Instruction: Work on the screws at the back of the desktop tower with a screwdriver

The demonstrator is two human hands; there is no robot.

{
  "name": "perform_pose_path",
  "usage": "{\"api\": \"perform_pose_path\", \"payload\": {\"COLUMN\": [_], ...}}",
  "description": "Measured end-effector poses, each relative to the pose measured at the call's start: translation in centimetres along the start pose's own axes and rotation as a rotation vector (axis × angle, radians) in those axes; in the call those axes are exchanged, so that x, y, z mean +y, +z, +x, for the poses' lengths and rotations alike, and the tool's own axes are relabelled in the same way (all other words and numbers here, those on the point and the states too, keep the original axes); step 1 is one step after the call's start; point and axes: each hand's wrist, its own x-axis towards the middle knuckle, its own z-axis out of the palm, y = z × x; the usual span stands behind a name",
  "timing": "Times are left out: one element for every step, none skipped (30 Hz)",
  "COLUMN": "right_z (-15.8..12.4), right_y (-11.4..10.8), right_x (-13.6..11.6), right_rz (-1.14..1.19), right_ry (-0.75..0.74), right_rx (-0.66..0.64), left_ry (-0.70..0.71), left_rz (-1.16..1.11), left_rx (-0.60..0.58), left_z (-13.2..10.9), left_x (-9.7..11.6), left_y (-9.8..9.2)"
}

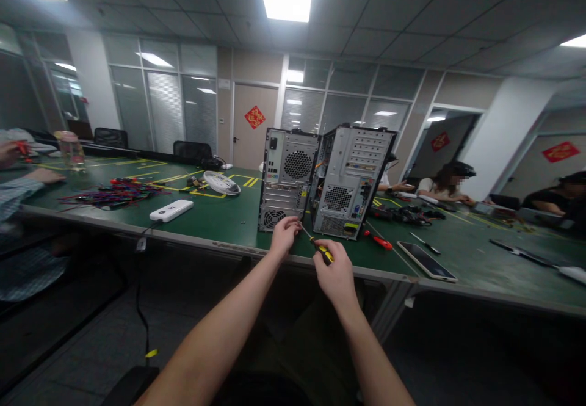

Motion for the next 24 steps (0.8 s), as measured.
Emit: {"api": "perform_pose_path", "payload": {"right_z": [0.0,0.0,0.0,0.0,0.0,0.0,0.0,-0.1,-0.1,-0.2,-0.3,-0.4,-0.5,-0.6,-0.7,-0.9,-1.0,-1.1,-1.2,-1.3,-1.4,-1.5,-1.6,-1.6], "right_y": [0.0,-0.1,-0.1,-0.1,-0.1,0.0,0.0,0.0,0.1,0.2,0.3,0.5,0.6,0.8,1.0,1.2,1.3,1.5,1.7,1.8,2.0,2.1,2.3,2.4], "right_x": [-0.1,-0.1,-0.1,-0.1,-0.2,-0.2,-0.2,-0.2,-0.3,-0.3,-0.4,-0.4,-0.5,-0.5,-0.5,-0.6,-0.6,-0.6,-0.6,-0.6,-0.6,-0.7,-0.7,-0.8], "right_rz": [-0.003,-0.005,-0.006,-0.005,-0.003,0.001,0.006,0.010,0.012,0.014,0.015,0.014,0.014,0.013,0.013,0.013,0.013,0.012,0.012,0.011,0.010,0.008,0.004,-0.001], "right_ry": [-0.002,-0.004,-0.007,-0.009,-0.011,-0.011,-0.011,-0.013,-0.015,-0.017,-0.020,-0.023,-0.027,-0.032,-0.037,-0.041,-0.046,-0.048,-0.050,-0.051,-0.053,-0.054,-0.054,-0.055], "right_rx": [0.004,0.007,0.012,0.015,0.018,0.022,0.026,0.028,0.030,0.032,0.035,0.038,0.040,0.043,0.046,0.048,0.049,0.050,0.050,0.050,0.050,0.049,0.047,0.043], "left_ry": [0.009,0.017,0.023,0.024,0.020,0.012,0.002,-0.009,-0.017,-0.026,-0.032,-0.038,-0.044,-0.050,-0.056,-0.063,-0.070,-0.080,-0.090,-0.100,-0.108,-0.113,-0.115,-0.115], "left_rz": [-0.008,-0.015,-0.019,-0.020,-0.020,-0.019,-0.017,-0.016,-0.014,-0.012,-0.010,-0.007,-0.003,0.001,0.006,0.011,0.016,0.023,0.031,0.039,0.049,0.059,0.071,0.084], "left_rx": [-0.001,0.000,0.001,0.001,0.000,-0.001,-0.002,-0.002,-0.002,0.000,0.000,-0.001,-0.003,-0.006,-0.008,-0.008,-0.006,-0.003,-0.002,-0.002,-0.005,-0.009,-0.015,-0.023], "left_z": [0.0,0.0,0.0,0.0,0.0,0.0,0.0,0.1,0.1,0.1,0.2,0.2,0.2,0.2,0.3,0.3,0.3,0.4,0.4,0.5,0.6,0.7,0.8,0.8], "left_x": [0.0,0.0,0.1,0.2,0.3,0.4,0.5,0.7,0.9,1.1,1.3,1.5,1.7,1.9,2.0,2.1,2.2,2.3,2.3,2.3,2.3,2.2,2.2,2.1], "left_y": [0.1,0.1,0.2,0.2,0.3,0.4,0.4,0.5,0.6,0.7,0.7,0.8,0.9,0.9,0.9,1.0,1.0,1.0,1.0,1.0,1.0,1.0,1.0,1.0]}}
